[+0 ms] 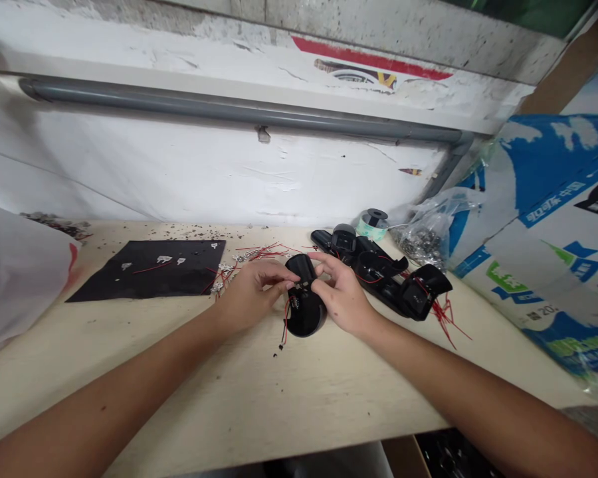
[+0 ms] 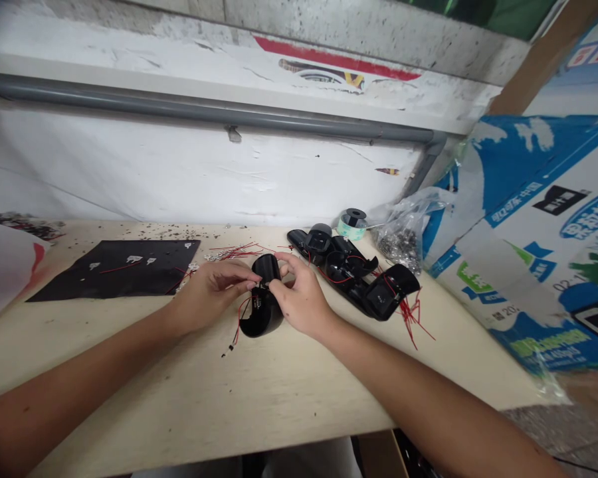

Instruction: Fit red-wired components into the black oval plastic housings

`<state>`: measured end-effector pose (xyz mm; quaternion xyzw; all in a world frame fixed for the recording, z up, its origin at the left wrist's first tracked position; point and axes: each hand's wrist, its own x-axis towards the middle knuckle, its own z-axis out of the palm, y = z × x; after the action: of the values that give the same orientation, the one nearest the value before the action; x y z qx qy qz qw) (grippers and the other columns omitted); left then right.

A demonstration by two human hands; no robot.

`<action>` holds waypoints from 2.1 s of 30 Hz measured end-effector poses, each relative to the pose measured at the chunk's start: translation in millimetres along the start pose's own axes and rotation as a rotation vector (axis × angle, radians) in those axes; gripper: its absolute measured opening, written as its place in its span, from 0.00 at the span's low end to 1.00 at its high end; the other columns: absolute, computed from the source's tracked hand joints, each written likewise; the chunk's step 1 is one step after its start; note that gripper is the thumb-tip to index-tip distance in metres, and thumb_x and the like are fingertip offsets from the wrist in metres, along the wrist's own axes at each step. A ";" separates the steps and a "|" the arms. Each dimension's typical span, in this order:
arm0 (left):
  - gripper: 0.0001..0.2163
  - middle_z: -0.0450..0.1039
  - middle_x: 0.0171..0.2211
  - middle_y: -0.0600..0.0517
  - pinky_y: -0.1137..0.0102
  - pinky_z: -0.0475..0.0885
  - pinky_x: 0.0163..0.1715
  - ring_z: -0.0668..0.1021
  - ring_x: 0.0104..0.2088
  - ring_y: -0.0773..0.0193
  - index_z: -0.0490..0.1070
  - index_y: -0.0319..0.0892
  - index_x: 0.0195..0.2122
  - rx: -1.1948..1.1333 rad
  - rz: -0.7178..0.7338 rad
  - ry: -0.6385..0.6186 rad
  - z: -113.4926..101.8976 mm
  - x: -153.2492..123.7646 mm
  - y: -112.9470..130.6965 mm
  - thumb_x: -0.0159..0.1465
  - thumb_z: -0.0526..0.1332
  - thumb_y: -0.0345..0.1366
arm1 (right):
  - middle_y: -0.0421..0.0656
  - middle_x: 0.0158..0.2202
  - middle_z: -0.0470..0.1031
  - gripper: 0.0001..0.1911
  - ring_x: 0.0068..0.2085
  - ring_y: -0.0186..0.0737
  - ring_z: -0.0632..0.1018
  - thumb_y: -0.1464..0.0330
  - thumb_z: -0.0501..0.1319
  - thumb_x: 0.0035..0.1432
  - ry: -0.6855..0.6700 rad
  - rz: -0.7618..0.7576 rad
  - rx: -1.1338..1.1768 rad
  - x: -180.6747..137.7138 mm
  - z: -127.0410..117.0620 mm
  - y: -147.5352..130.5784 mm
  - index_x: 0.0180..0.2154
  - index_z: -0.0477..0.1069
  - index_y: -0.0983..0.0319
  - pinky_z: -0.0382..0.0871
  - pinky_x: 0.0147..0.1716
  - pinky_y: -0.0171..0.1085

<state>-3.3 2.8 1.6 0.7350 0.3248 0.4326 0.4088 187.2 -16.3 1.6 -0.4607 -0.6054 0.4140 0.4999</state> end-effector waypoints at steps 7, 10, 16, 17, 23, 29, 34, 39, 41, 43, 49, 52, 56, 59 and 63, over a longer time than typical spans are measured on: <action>0.07 0.78 0.37 0.46 0.64 0.77 0.41 0.80 0.39 0.60 0.80 0.41 0.36 0.040 0.015 -0.076 -0.6 -0.5 3.0 0.66 0.62 0.35 | 0.34 0.30 0.65 0.27 0.24 0.30 0.67 0.68 0.60 0.46 -0.001 0.022 0.020 -0.2 0.2 -0.9 0.51 0.69 0.63 0.62 0.24 0.33; 0.07 0.78 0.37 0.46 0.64 0.77 0.42 0.80 0.39 0.61 0.80 0.41 0.36 0.058 -0.011 -0.091 -0.2 -0.9 3.8 0.66 0.62 0.35 | 0.34 0.30 0.64 0.27 0.23 0.29 0.67 0.69 0.60 0.46 -0.008 0.032 0.028 -0.8 0.8 -1.1 0.51 0.69 0.63 0.61 0.22 0.32; 0.07 0.77 0.37 0.47 0.67 0.76 0.40 0.80 0.38 0.62 0.80 0.41 0.35 0.084 0.001 -0.092 1.2 -1.3 2.3 0.65 0.62 0.33 | 0.35 0.31 0.66 0.27 0.23 0.29 0.68 0.69 0.60 0.47 -0.028 0.035 0.000 -1.5 1.5 0.9 0.52 0.69 0.62 0.62 0.22 0.33; 0.07 0.77 0.37 0.47 0.66 0.76 0.40 0.80 0.38 0.62 0.80 0.41 0.35 0.090 0.001 -0.078 1.2 -1.2 1.5 0.65 0.62 0.33 | 0.36 0.32 0.66 0.27 0.24 0.30 0.68 0.69 0.60 0.47 -0.027 0.032 -0.010 -1.5 1.4 1.2 0.52 0.69 0.62 0.62 0.23 0.33; 0.07 0.79 0.36 0.48 0.64 0.76 0.41 0.80 0.38 0.60 0.79 0.41 0.35 0.214 0.010 -0.037 -0.7 -0.9 3.6 0.65 0.61 0.31 | 0.36 0.30 0.66 0.25 0.25 0.31 0.69 0.70 0.60 0.48 -0.033 0.018 -0.073 -1.2 1.2 1.7 0.51 0.72 0.64 0.63 0.24 0.33; 0.06 0.79 0.36 0.47 0.66 0.76 0.40 0.79 0.37 0.62 0.80 0.41 0.37 0.213 0.098 -0.103 -1.6 -1.9 12.7 0.64 0.62 0.30 | 0.36 0.28 0.67 0.24 0.27 0.34 0.71 0.70 0.61 0.47 -0.030 0.020 -0.042 -0.9 0.4 0.4 0.50 0.72 0.65 0.65 0.26 0.34; 0.06 0.79 0.36 0.47 0.66 0.77 0.41 0.80 0.38 0.62 0.80 0.41 0.36 0.139 0.025 -0.053 -0.4 -1.1 6.5 0.63 0.63 0.30 | 0.35 0.28 0.67 0.26 0.25 0.32 0.69 0.69 0.61 0.47 -0.031 0.055 -0.050 -0.1 0.2 -0.5 0.50 0.72 0.65 0.63 0.25 0.34; 0.06 0.79 0.34 0.48 0.66 0.76 0.40 0.80 0.36 0.62 0.80 0.40 0.33 0.147 -0.015 -0.069 0.4 -1.1 5.2 0.63 0.62 0.28 | 0.35 0.26 0.65 0.24 0.25 0.32 0.68 0.69 0.61 0.45 -0.042 0.056 -0.049 -0.5 0.5 -1.3 0.47 0.74 0.65 0.61 0.24 0.33; 0.06 0.80 0.33 0.48 0.67 0.75 0.39 0.80 0.35 0.62 0.80 0.39 0.32 0.196 -0.020 -0.087 0.4 -1.8 6.8 0.62 0.62 0.28 | 0.35 0.25 0.65 0.23 0.25 0.32 0.68 0.69 0.61 0.45 -0.039 0.053 -0.042 -1.1 0.9 -2.0 0.46 0.74 0.65 0.61 0.23 0.33; 0.06 0.80 0.33 0.48 0.67 0.74 0.37 0.80 0.35 0.62 0.80 0.39 0.33 0.260 0.000 -0.094 0.1 -2.3 8.4 0.62 0.63 0.27 | 0.35 0.25 0.65 0.23 0.24 0.32 0.68 0.69 0.61 0.44 -0.025 0.066 -0.029 -1.6 1.5 -2.7 0.46 0.74 0.65 0.61 0.23 0.33; 0.06 0.80 0.32 0.48 0.66 0.73 0.36 0.79 0.33 0.62 0.80 0.39 0.34 0.386 0.145 -0.101 -1.4 -2.9 10.2 0.61 0.63 0.27 | 0.35 0.27 0.66 0.26 0.23 0.30 0.67 0.68 0.61 0.43 -0.006 0.087 -0.007 -2.3 2.2 -2.8 0.47 0.73 0.66 0.59 0.21 0.33; 0.05 0.80 0.31 0.48 0.67 0.73 0.36 0.79 0.32 0.62 0.80 0.39 0.32 0.387 0.117 -0.104 -1.2 -3.4 10.8 0.61 0.64 0.28 | 0.34 0.27 0.65 0.27 0.23 0.29 0.67 0.68 0.62 0.43 -0.002 0.071 -0.008 -3.0 2.3 -2.4 0.48 0.74 0.66 0.58 0.21 0.32; 0.04 0.79 0.30 0.48 0.67 0.73 0.34 0.79 0.30 0.63 0.79 0.39 0.32 0.346 0.050 -0.070 0.9 -3.9 11.4 0.61 0.64 0.30 | 0.34 0.27 0.65 0.28 0.21 0.29 0.66 0.68 0.62 0.43 0.025 0.084 -0.001 -2.9 3.2 -4.5 0.49 0.73 0.67 0.57 0.19 0.32; 0.05 0.79 0.30 0.48 0.68 0.74 0.33 0.79 0.31 0.62 0.78 0.38 0.34 0.242 0.013 -0.014 2.2 -3.8 10.8 0.62 0.63 0.31 | 0.32 0.26 0.63 0.28 0.21 0.28 0.66 0.68 0.62 0.42 0.061 0.074 0.028 -2.1 3.9 -6.8 0.48 0.74 0.67 0.56 0.18 0.32; 0.06 0.79 0.30 0.48 0.68 0.72 0.32 0.78 0.31 0.63 0.78 0.39 0.31 0.254 0.024 -0.047 1.6 -3.8 11.1 0.63 0.62 0.32 | 0.31 0.25 0.61 0.27 0.20 0.27 0.65 0.68 0.62 0.42 0.079 0.072 0.050 -2.5 4.5 -7.1 0.47 0.74 0.67 0.55 0.18 0.31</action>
<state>-2.1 -5.9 9.5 0.7947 0.3585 0.3755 0.3145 181.9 -20.5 7.2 -0.4857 -0.5578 0.4282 0.5192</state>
